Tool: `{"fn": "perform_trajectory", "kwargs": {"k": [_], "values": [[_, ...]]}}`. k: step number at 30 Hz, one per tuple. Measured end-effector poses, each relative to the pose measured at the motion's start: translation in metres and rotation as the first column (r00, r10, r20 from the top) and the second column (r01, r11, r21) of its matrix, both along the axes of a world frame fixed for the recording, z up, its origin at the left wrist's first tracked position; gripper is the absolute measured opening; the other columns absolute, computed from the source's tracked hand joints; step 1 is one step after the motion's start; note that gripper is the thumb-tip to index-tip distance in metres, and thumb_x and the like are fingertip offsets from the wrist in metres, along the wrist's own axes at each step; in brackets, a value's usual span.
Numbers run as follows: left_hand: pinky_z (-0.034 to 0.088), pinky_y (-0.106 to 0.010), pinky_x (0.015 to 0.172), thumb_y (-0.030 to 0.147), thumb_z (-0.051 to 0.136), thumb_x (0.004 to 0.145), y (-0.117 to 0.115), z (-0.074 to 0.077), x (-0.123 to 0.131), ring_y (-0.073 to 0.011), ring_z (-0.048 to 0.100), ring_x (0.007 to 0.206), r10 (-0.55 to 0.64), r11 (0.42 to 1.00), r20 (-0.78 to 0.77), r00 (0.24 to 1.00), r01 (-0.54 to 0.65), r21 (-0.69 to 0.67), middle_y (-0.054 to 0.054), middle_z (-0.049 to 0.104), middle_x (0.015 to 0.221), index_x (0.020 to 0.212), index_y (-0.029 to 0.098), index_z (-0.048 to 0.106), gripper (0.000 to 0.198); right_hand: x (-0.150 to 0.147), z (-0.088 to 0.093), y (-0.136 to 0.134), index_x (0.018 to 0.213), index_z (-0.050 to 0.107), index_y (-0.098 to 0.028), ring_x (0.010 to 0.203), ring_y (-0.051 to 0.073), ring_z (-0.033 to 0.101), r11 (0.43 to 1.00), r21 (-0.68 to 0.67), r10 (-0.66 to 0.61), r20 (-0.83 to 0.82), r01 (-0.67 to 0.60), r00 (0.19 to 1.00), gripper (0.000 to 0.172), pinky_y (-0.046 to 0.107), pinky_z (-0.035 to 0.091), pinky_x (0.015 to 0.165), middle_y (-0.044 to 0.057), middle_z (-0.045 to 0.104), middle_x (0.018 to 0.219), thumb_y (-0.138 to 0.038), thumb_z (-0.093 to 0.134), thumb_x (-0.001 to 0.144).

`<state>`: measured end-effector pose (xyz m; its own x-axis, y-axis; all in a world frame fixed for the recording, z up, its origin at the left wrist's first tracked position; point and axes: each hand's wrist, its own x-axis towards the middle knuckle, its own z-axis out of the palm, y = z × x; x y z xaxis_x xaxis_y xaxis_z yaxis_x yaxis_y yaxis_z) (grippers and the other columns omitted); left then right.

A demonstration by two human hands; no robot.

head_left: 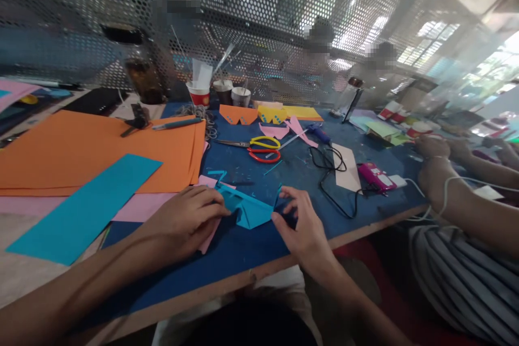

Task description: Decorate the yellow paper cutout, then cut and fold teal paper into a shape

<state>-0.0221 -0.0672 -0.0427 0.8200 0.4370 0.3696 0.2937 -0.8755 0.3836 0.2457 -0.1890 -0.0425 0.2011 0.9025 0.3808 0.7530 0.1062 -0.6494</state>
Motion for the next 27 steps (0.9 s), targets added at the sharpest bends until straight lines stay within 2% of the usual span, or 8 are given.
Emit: {"fn": "perform_trajectory", "kwargs": {"k": [4, 7, 11, 16, 19, 21, 24, 27], "values": [[0.052, -0.039, 0.087, 0.018, 0.049, 0.103, -0.001, 0.001, 0.001, -0.0237, 0.066, 0.101, 0.015, 0.999, 0.013, 1.000, -0.015, -0.032, -0.007, 0.073, 0.108, 0.111, 0.025, 0.074, 0.027, 0.006, 0.007, 0.017, 0.101, 0.072, -0.020, 0.087, 0.015, 0.066, 0.973, -0.098, 0.187, -0.191, -0.208, 0.964, 0.009, 0.029, 0.053, 0.079, 0.006, 0.070, 0.117, -0.023, 0.066, 0.095], [0.054, -0.039, 0.090, 0.017, 0.052, 0.101, 0.000, -0.001, 0.002, -0.0237, 0.067, 0.105, 0.008, 0.996, 0.054, 0.999, -0.003, -0.094, -0.007, 0.074, 0.113, 0.113, 0.026, 0.072, 0.025, 0.002, 0.023, 0.027, 0.091, 0.072, -0.020, 0.078, 0.014, 0.064, 0.955, -0.121, 0.215, -0.341, -0.270, 0.915, 0.011, 0.027, 0.051, 0.073, 0.003, 0.074, 0.099, -0.029, 0.069, 0.096], [0.053, -0.045, 0.101, 0.024, 0.062, 0.098, 0.001, 0.000, 0.002, -0.0273, 0.067, 0.117, 0.076, 0.981, 0.108, 0.991, -0.055, -0.186, -0.008, 0.075, 0.123, 0.123, 0.028, 0.070, 0.027, -0.007, 0.049, 0.042, 0.091, 0.075, -0.020, 0.069, 0.013, 0.063, 0.947, -0.125, 0.220, -0.422, -0.296, 0.880, 0.012, 0.026, 0.049, 0.065, -0.001, 0.073, 0.080, -0.032, 0.075, 0.092], [0.058, -0.043, 0.092, 0.046, 0.082, 0.085, -0.004, 0.012, 0.002, -0.0281, 0.070, 0.108, 0.235, 0.935, 0.161, 0.958, -0.178, -0.308, -0.006, 0.074, 0.122, 0.133, 0.032, 0.066, 0.052, -0.030, 0.080, 0.068, 0.099, 0.077, -0.022, 0.075, 0.014, 0.067, 0.941, 0.033, 0.332, -0.283, -0.337, 0.900, 0.017, 0.026, 0.051, 0.070, -0.001, 0.076, 0.087, -0.036, 0.081, 0.090], [0.059, -0.039, 0.079, 0.053, 0.087, 0.076, -0.008, 0.019, 0.003, -0.0258, 0.070, 0.091, 0.354, 0.903, 0.242, 0.904, -0.262, -0.342, -0.004, 0.076, 0.104, 0.122, 0.028, 0.069, 0.056, -0.054, 0.095, 0.082, 0.106, 0.075, -0.022, 0.080, 0.014, 0.069, 0.900, 0.073, 0.436, -0.157, -0.430, 0.886, 0.016, 0.025, 0.051, 0.073, -0.001, 0.076, 0.092, -0.032, 0.079, 0.093], [0.057, -0.037, 0.071, 0.054, 0.081, 0.078, -0.009, 0.022, 0.003, -0.0251, 0.069, 0.081, 0.456, 0.854, 0.250, 0.854, -0.340, -0.395, -0.003, 0.075, 0.090, 0.107, 0.025, 0.071, 0.042, -0.072, 0.103, 0.089, 0.111, 0.073, -0.022, 0.082, 0.014, 0.070, 0.872, 0.064, 0.489, -0.086, -0.485, 0.868, 0.019, 0.026, 0.051, 0.074, -0.001, 0.077, 0.092, -0.033, 0.076, 0.096], [0.054, -0.037, 0.066, 0.053, 0.075, 0.081, -0.007, 0.025, 0.002, -0.0280, 0.069, 0.079, 0.604, 0.729, 0.207, 0.769, -0.428, -0.534, -0.004, 0.075, 0.080, 0.090, 0.023, 0.072, 0.031, -0.089, 0.109, 0.100, 0.118, 0.071, -0.022, 0.085, 0.014, 0.071, 0.810, 0.044, 0.586, -0.033, -0.584, 0.810, 0.024, 0.026, 0.051, 0.077, 0.001, 0.078, 0.102, -0.036, 0.073, 0.099], [0.057, -0.038, 0.072, 0.052, 0.079, 0.081, -0.003, 0.029, 0.002, -0.0290, 0.072, 0.083, 0.641, 0.594, 0.219, 0.736, -0.295, -0.749, -0.005, 0.077, 0.083, 0.086, 0.022, 0.073, 0.031, -0.086, 0.106, 0.114, 0.120, 0.071, -0.022, 0.089, 0.013, 0.070, 0.808, 0.130, 0.582, -0.035, -0.574, 0.812, 0.022, 0.026, 0.052, 0.082, 0.002, 0.077, 0.115, -0.035, 0.067, 0.103]]}}
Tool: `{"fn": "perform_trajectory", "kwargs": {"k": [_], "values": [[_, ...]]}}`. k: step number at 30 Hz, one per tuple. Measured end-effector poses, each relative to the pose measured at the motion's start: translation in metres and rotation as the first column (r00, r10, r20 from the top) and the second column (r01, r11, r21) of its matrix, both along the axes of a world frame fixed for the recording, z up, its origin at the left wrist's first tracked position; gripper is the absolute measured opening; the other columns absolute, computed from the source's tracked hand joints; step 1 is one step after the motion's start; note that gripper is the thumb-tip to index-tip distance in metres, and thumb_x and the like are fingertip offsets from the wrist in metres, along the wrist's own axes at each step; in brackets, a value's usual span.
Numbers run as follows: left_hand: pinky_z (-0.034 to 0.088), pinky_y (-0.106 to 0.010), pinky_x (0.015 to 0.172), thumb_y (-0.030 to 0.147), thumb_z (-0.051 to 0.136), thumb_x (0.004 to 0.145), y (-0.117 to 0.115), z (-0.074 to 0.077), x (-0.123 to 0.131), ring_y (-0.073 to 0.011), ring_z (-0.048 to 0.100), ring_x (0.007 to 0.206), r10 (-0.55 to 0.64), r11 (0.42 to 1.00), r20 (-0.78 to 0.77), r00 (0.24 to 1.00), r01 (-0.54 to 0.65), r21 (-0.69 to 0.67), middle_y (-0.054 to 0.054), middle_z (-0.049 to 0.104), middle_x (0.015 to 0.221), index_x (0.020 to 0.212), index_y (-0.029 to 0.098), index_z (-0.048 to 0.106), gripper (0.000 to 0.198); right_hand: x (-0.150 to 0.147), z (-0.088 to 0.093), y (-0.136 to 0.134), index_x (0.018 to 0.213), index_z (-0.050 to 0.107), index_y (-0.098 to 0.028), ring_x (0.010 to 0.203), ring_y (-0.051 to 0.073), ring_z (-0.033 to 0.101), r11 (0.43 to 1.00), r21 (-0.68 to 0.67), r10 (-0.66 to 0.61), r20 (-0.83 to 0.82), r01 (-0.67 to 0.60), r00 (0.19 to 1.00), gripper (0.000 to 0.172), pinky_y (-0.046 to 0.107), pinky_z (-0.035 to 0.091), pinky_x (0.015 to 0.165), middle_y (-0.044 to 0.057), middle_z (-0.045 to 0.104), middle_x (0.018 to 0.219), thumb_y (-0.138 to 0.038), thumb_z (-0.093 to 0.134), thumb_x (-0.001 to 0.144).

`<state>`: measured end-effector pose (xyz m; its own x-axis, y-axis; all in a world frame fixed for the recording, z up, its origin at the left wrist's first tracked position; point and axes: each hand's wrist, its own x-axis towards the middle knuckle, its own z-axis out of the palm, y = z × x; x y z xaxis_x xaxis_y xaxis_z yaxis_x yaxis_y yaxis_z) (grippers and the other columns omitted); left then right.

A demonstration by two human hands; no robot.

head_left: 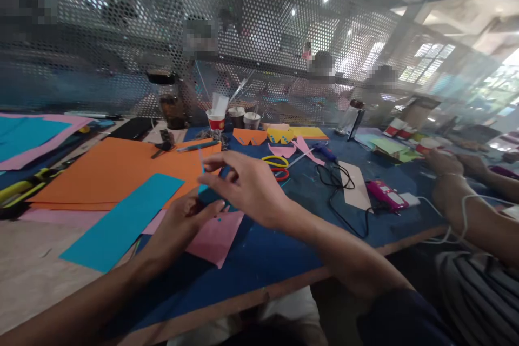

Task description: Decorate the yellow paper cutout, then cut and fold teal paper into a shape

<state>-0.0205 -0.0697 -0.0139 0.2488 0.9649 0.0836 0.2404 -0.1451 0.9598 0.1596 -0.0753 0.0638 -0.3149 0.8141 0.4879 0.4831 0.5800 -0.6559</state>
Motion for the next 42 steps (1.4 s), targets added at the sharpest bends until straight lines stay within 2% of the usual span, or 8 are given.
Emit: {"fn": "perform_trajectory", "kwargs": {"k": [5, 9, 12, 17, 20, 25, 31, 42], "values": [[0.062, -0.039, 0.089, 0.042, 0.088, 0.077, 0.008, 0.004, 0.002, -0.0255, 0.076, 0.090, 0.073, 0.948, 0.455, 0.887, 0.080, -0.308, -0.005, 0.079, 0.088, 0.082, 0.020, 0.075, 0.026, 0.036, -0.022, 0.016, 0.099, 0.072, -0.020, 0.097, 0.017, 0.067, 0.967, 0.123, -0.223, 0.002, 0.221, 0.975, 0.014, 0.029, 0.051, 0.089, 0.004, 0.073, 0.104, -0.031, 0.064, 0.104], [0.063, -0.039, 0.096, 0.034, 0.089, 0.076, 0.014, 0.002, 0.001, -0.0218, 0.076, 0.085, 0.200, 0.904, 0.519, 0.831, 0.048, -0.425, -0.005, 0.080, 0.086, 0.075, 0.019, 0.073, 0.022, 0.060, -0.047, 0.008, 0.099, 0.067, -0.021, 0.086, 0.016, 0.065, 0.928, 0.139, -0.348, -0.008, 0.346, 0.937, 0.016, 0.030, 0.051, 0.082, 0.004, 0.070, 0.098, -0.037, 0.067, 0.101], [0.063, -0.043, 0.101, 0.032, 0.083, 0.082, 0.018, -0.001, -0.001, -0.0231, 0.076, 0.088, 0.173, 0.906, 0.520, 0.836, 0.072, -0.417, -0.006, 0.080, 0.090, 0.077, 0.019, 0.074, 0.017, 0.068, -0.063, 0.002, 0.092, 0.063, -0.022, 0.074, 0.015, 0.066, 0.933, -0.058, -0.359, -0.040, 0.356, 0.933, 0.027, 0.029, 0.050, 0.072, 0.001, 0.070, 0.086, -0.048, 0.067, 0.099], [0.064, -0.043, 0.100, 0.029, 0.082, 0.085, 0.022, -0.006, -0.003, -0.0227, 0.077, 0.088, 0.180, 0.890, 0.544, 0.819, 0.100, -0.444, -0.004, 0.080, 0.087, 0.075, 0.021, 0.072, 0.016, 0.064, -0.076, 0.009, 0.115, 0.055, -0.020, 0.070, 0.017, 0.074, 0.848, -0.522, -0.240, -0.233, 0.087, 0.942, 0.047, 0.027, 0.054, 0.062, 0.001, 0.073, 0.087, -0.056, 0.075, 0.091], [0.064, -0.038, 0.100, 0.029, 0.085, 0.083, 0.021, -0.006, -0.002, -0.0229, 0.079, 0.093, 0.190, 0.875, 0.552, 0.812, 0.116, -0.471, -0.002, 0.079, 0.081, 0.073, 0.022, 0.070, 0.019, 0.057, -0.078, 0.014, 0.125, 0.050, -0.018, 0.070, 0.017, 0.076, 0.775, -0.630, -0.273, -0.401, -0.047, 0.875, 0.054, 0.024, 0.056, 0.060, 0.001, 0.075, 0.083, -0.044, 0.079, 0.089], [0.064, -0.041, 0.100, 0.031, 0.085, 0.084, 0.019, -0.005, 0.000, -0.0262, 0.080, 0.100, 0.164, 0.854, 0.548, 0.820, 0.160, -0.495, -0.005, 0.083, 0.093, 0.075, 0.023, 0.072, 0.018, 0.054, -0.077, 0.014, 0.113, 0.062, -0.016, 0.071, 0.016, 0.077, 0.720, -0.672, -0.314, -0.538, -0.173, 0.783, 0.042, 0.024, 0.059, 0.063, 0.002, 0.076, 0.082, -0.038, 0.084, 0.084], [0.066, -0.036, 0.096, 0.025, 0.095, 0.072, 0.020, -0.009, 0.000, -0.0219, 0.080, 0.081, 0.177, 0.861, 0.579, 0.796, 0.160, -0.483, 0.000, 0.073, 0.062, 0.057, 0.021, 0.067, 0.032, 0.055, -0.083, 0.013, 0.093, 0.070, -0.016, 0.073, 0.014, 0.075, 0.741, -0.631, -0.285, -0.606, -0.230, 0.742, 0.042, 0.025, 0.060, 0.069, 0.001, 0.076, 0.080, -0.046, 0.092, 0.074], [0.065, -0.029, 0.082, 0.024, 0.099, 0.063, 0.024, -0.012, 0.000, -0.0210, 0.079, 0.084, 0.124, 0.903, 0.506, 0.854, 0.114, -0.414, -0.008, 0.085, 0.093, 0.089, 0.017, 0.083, 0.031, 0.054, -0.085, 0.011, 0.106, 0.071, -0.016, 0.082, 0.019, 0.079, 0.692, -0.620, -0.210, -0.663, -0.369, 0.719, 0.049, 0.031, 0.063, 0.081, 0.006, 0.080, 0.092, -0.047, 0.092, 0.074]]}}
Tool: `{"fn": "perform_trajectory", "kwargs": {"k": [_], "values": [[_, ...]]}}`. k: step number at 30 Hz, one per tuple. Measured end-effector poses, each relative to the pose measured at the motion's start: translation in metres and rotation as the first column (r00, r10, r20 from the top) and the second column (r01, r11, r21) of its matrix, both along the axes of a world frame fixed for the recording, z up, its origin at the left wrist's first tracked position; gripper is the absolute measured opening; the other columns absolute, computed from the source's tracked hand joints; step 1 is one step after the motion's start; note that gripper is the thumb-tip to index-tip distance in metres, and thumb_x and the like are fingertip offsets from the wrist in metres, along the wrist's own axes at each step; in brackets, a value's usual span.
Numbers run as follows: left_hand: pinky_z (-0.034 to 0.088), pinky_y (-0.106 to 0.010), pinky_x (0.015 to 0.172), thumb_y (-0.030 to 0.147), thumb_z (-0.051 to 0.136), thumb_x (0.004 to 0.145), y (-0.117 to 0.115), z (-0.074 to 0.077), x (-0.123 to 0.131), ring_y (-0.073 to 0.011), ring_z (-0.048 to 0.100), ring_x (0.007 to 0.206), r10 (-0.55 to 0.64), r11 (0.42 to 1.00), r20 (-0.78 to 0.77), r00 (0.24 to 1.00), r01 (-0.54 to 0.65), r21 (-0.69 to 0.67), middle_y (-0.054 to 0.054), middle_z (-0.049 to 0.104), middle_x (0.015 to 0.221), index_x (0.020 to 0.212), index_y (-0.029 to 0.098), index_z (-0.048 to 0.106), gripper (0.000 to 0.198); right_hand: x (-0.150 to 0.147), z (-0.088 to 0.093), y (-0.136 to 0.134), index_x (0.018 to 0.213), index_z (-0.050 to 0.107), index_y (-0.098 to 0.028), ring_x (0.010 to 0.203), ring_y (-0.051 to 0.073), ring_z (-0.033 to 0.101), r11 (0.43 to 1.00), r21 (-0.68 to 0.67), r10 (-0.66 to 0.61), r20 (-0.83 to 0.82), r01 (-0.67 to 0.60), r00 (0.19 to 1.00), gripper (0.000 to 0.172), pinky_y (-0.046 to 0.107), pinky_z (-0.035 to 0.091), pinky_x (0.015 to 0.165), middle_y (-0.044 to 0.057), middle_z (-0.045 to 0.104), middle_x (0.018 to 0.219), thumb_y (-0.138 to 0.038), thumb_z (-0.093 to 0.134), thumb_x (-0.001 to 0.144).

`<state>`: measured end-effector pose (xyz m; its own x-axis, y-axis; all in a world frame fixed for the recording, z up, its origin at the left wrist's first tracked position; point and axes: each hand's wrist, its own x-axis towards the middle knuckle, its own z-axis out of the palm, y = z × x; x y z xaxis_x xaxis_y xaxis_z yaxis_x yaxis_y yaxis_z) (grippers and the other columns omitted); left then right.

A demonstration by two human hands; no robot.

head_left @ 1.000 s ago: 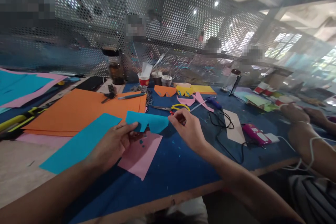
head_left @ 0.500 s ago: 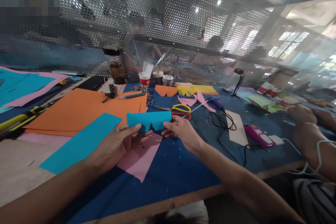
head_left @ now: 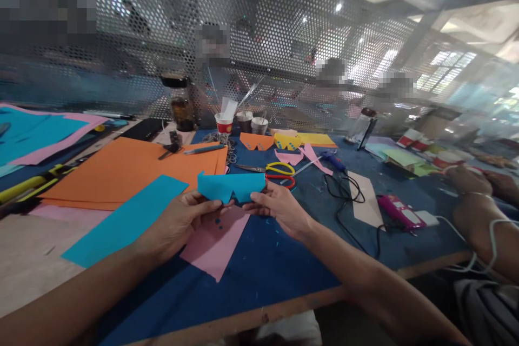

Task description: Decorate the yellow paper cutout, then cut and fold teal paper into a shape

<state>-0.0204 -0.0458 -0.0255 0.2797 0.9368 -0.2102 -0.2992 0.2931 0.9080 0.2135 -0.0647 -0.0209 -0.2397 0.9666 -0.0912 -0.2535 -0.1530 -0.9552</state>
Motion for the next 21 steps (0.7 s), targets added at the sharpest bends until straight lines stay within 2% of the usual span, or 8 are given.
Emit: {"fn": "perform_trajectory", "kwargs": {"k": [3, 10, 15, 21], "values": [[0.064, -0.028, 0.078, 0.025, 0.099, 0.064, 0.0006, -0.0009, -0.0002, -0.0202, 0.077, 0.079, -0.028, 0.998, -0.020, 0.999, 0.029, 0.047, -0.007, 0.084, 0.085, 0.084, 0.017, 0.084, 0.027, -0.0005, -0.0025, 0.0012, 0.106, 0.071, -0.016, 0.080, 0.019, 0.079, 1.000, 0.006, -0.006, 0.000, 0.006, 1.000, 0.050, 0.033, 0.064, 0.081, 0.006, 0.081, 0.088, -0.045, 0.094, 0.072], [0.064, -0.029, 0.076, 0.025, 0.100, 0.061, 0.0013, -0.0035, -0.0017, -0.0208, 0.077, 0.082, -0.022, 0.999, -0.034, 0.999, 0.023, 0.039, -0.007, 0.084, 0.090, 0.087, 0.019, 0.084, 0.031, -0.0025, -0.0016, 0.0012, 0.104, 0.073, -0.015, 0.075, 0.019, 0.079, 0.999, 0.018, -0.031, 0.038, 0.031, 0.999, 0.049, 0.033, 0.064, 0.078, 0.007, 0.082, 0.088, -0.042, 0.095, 0.070], [0.064, -0.029, 0.086, 0.024, 0.098, 0.064, 0.0004, -0.0005, 0.0000, -0.0202, 0.077, 0.088, -0.045, 0.998, -0.004, 0.999, 0.045, 0.036, -0.006, 0.084, 0.103, 0.101, 0.023, 0.084, 0.039, -0.0021, -0.0006, 0.0011, 0.103, 0.073, -0.015, 0.078, 0.021, 0.080, 0.996, 0.042, -0.081, 0.058, 0.079, 0.995, 0.049, 0.033, 0.063, 0.078, 0.007, 0.082, 0.088, -0.043, 0.095, 0.068], [0.063, -0.024, 0.091, 0.018, 0.093, 0.069, -0.0004, 0.0054, 0.0003, -0.0211, 0.077, 0.098, -0.097, 0.995, 0.047, 0.994, 0.097, 0.011, -0.009, 0.084, 0.102, 0.097, 0.018, 0.085, 0.029, -0.0005, -0.0026, 0.0022, 0.106, 0.074, -0.016, 0.081, 0.022, 0.080, 0.996, 0.067, -0.071, 0.056, 0.067, 0.996, 0.049, 0.032, 0.063, 0.079, 0.007, 0.081, 0.089, -0.043, 0.094, 0.071]]}}
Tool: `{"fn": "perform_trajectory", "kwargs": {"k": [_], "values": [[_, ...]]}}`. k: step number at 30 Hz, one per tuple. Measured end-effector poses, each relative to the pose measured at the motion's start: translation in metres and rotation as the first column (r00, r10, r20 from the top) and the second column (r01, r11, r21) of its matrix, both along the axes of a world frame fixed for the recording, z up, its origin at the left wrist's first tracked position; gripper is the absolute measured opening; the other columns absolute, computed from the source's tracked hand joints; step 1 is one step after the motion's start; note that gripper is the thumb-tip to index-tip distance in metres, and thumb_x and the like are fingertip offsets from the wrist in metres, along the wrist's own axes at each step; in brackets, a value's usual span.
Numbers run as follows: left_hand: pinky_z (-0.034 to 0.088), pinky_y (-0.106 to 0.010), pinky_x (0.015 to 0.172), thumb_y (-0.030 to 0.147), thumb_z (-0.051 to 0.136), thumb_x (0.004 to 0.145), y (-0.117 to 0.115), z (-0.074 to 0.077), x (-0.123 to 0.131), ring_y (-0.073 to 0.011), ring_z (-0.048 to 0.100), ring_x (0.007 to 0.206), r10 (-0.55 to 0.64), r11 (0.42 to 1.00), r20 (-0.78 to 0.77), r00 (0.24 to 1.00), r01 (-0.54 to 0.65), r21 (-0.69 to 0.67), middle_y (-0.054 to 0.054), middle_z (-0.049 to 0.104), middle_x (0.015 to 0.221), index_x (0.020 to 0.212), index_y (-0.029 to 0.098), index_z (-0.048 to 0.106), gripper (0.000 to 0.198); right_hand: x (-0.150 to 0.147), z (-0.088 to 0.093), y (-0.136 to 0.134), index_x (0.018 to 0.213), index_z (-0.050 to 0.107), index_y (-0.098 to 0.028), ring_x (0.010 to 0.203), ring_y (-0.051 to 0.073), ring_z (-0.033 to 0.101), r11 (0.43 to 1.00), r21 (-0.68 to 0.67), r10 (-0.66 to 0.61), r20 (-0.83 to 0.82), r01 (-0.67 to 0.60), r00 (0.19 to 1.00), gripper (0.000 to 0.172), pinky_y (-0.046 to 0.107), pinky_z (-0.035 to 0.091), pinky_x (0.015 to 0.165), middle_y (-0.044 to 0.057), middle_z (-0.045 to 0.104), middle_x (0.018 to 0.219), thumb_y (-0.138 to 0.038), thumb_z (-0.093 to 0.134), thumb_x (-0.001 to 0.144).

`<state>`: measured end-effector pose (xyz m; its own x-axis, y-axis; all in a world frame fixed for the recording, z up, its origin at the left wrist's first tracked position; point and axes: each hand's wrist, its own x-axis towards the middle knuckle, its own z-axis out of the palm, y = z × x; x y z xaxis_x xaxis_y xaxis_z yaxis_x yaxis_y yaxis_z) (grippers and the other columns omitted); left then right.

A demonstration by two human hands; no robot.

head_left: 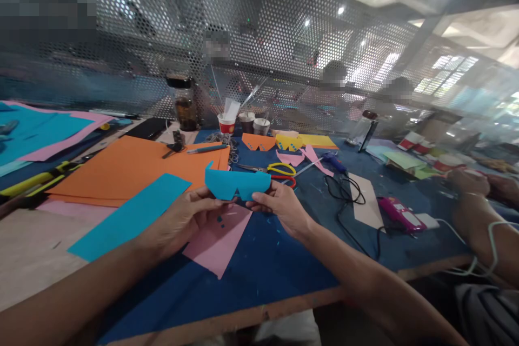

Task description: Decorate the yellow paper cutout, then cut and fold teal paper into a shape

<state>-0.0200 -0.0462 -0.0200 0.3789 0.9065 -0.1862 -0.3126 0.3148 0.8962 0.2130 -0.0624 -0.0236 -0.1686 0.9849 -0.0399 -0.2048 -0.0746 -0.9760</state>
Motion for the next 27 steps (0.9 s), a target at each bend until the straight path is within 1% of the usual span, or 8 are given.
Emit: {"fn": "perform_trajectory", "kwargs": {"k": [2, 5, 7, 9, 11, 17, 23, 27], "values": [[0.063, -0.024, 0.092, 0.018, 0.092, 0.072, -0.0002, -0.0005, -0.0008, -0.0197, 0.077, 0.095, 0.008, 1.000, 0.031, 0.999, -0.008, -0.007, -0.007, 0.084, 0.098, 0.093, 0.019, 0.085, 0.022, 0.0000, -0.0002, 0.0001, 0.105, 0.074, -0.015, 0.081, 0.022, 0.080, 1.000, -0.004, 0.002, -0.002, -0.002, 1.000, 0.048, 0.031, 0.062, 0.079, 0.007, 0.081, 0.087, -0.043, 0.094, 0.071], [0.063, -0.026, 0.094, 0.019, 0.092, 0.075, -0.0001, -0.0036, -0.0025, -0.0168, 0.077, 0.085, 0.034, 0.999, 0.073, 0.997, -0.033, -0.015, -0.003, 0.081, 0.080, 0.078, 0.020, 0.082, 0.010, -0.0003, 0.0012, -0.0009, 0.106, 0.074, -0.016, 0.081, 0.021, 0.080, 1.000, -0.003, 0.020, -0.014, -0.020, 1.000, 0.049, 0.031, 0.062, 0.079, 0.007, 0.081, 0.088, -0.045, 0.094, 0.072], [0.064, -0.029, 0.097, 0.019, 0.092, 0.075, 0.0005, -0.0055, -0.0034, -0.0161, 0.076, 0.083, 0.054, 0.998, 0.088, 0.995, -0.052, -0.024, -0.001, 0.078, 0.074, 0.072, 0.021, 0.080, 0.013, -0.0003, 0.0029, -0.0021, 0.108, 0.074, -0.017, 0.081, 0.021, 0.080, 0.999, 0.002, 0.034, -0.036, -0.034, 0.999, 0.048, 0.031, 0.062, 0.079, 0.008, 0.081, 0.093, -0.048, 0.091, 0.075], [0.065, -0.031, 0.096, 0.018, 0.094, 0.072, 0.0012, -0.0063, -0.0038, -0.0168, 0.076, 0.083, 0.069, 0.997, 0.095, 0.993, -0.065, -0.041, -0.001, 0.079, 0.076, 0.068, 0.020, 0.078, 0.017, -0.0001, 0.0048, -0.0033, 0.106, 0.073, -0.017, 0.081, 0.021, 0.080, 0.999, -0.005, 0.044, -0.056, -0.044, 0.997, 0.048, 0.031, 0.062, 0.078, 0.008, 0.081, 0.096, -0.053, 0.088, 0.079], [0.066, -0.032, 0.094, 0.018, 0.096, 0.069, 0.0018, -0.0062, -0.0038, -0.0177, 0.077, 0.084, 0.084, 0.995, 0.098, 0.992, -0.079, -0.055, -0.002, 0.080, 0.079, 0.066, 0.019, 0.076, 0.020, 0.0004, 0.0064, -0.0042, 0.101, 0.072, -0.016, 0.082, 0.021, 0.080, 0.998, -0.023, 0.052, -0.069, -0.053, 0.996, 0.048, 0.031, 0.061, 0.077, 0.009, 0.081, 0.094, -0.057, 0.085, 0.081], [0.065, -0.029, 0.094, 0.017, 0.095, 0.070, 0.0026, -0.0066, -0.0039, -0.0197, 0.078, 0.093, 0.079, 0.996, 0.075, 0.994, -0.075, -0.053, -0.005, 0.083, 0.091, 0.079, 0.018, 0.081, 0.016, 0.0013, 0.0085, -0.0049, 0.099, 0.071, -0.016, 0.083, 0.022, 0.080, 0.998, -0.031, 0.060, -0.087, -0.063, 0.994, 0.047, 0.030, 0.061, 0.077, 0.009, 0.080, 0.090, -0.057, 0.083, 0.082], [0.064, -0.031, 0.094, 0.016, 0.091, 0.072, 0.0021, -0.0078, -0.0036, -0.0221, 0.078, 0.095, 0.079, 0.996, 0.038, 0.996, -0.077, -0.035, -0.006, 0.084, 0.100, 0.089, 0.019, 0.083, 0.020, 0.0012, 0.0069, -0.0035, 0.101, 0.071, -0.015, 0.082, 0.022, 0.080, 0.999, -0.023, 0.031, -0.054, -0.033, 0.998, 0.048, 0.033, 0.063, 0.079, 0.010, 0.080, 0.094, -0.054, 0.087, 0.078], [0.064, -0.037, 0.097, 0.018, 0.083, 0.078, 0.0014, -0.0048, -0.0041, -0.0271, 0.076, 0.106, 0.030, 0.999, 0.013, 0.999, -0.030, 0.026, -0.008, 0.083, 0.106, 0.088, 0.020, 0.083, 0.010, 0.0020, 0.0056, -0.0032, 0.103, 0.072, -0.015, 0.083, 0.022, 0.080, 1.000, -0.015, 0.023, -0.053, -0.024, 0.998, 0.047, 0.033, 0.063, 0.081, 0.009, 0.080, 0.093, -0.053, 0.087, 0.080]]}}
